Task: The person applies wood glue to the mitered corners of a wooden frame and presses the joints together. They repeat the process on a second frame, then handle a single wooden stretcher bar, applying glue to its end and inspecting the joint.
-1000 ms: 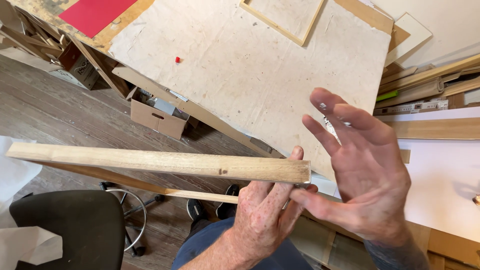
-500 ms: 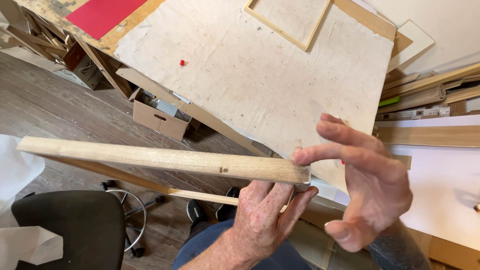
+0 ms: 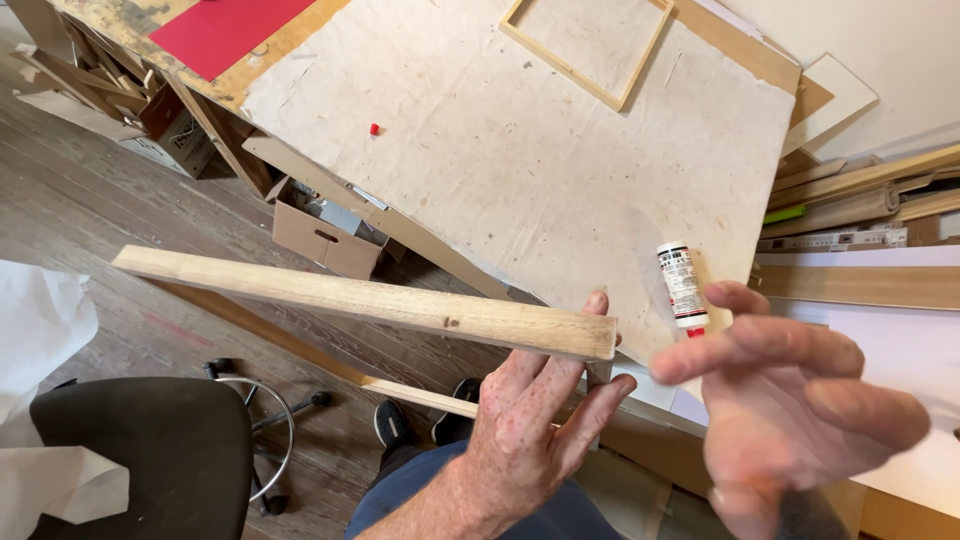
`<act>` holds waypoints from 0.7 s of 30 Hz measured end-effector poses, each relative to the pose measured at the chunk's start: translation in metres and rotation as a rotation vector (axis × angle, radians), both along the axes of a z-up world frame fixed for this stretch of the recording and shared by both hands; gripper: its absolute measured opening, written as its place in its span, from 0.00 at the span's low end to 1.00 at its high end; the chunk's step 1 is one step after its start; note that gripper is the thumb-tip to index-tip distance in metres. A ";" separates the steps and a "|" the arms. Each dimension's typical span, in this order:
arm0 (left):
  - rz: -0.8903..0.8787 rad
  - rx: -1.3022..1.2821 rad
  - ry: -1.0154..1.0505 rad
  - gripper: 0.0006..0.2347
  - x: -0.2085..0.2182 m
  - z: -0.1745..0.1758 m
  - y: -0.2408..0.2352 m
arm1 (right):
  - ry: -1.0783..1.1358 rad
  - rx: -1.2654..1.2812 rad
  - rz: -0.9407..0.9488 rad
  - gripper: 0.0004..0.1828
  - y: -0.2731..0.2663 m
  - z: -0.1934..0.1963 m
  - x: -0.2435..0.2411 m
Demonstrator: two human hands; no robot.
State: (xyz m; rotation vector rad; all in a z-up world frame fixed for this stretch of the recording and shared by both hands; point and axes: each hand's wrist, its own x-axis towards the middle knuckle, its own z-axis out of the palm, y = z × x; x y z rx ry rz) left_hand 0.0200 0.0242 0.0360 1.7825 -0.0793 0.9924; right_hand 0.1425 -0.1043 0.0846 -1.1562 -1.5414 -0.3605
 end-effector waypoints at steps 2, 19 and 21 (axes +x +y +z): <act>0.020 -0.012 -0.006 0.20 0.000 -0.001 -0.001 | 0.052 0.004 -0.072 0.31 -0.002 -0.007 -0.001; 0.360 -0.800 -0.113 0.14 -0.022 -0.005 0.140 | 0.620 -0.245 -0.416 0.54 -0.120 -0.086 0.025; 0.394 -0.919 -0.183 0.13 -0.032 -0.017 0.176 | 0.678 -0.203 -0.429 0.53 -0.123 -0.104 0.011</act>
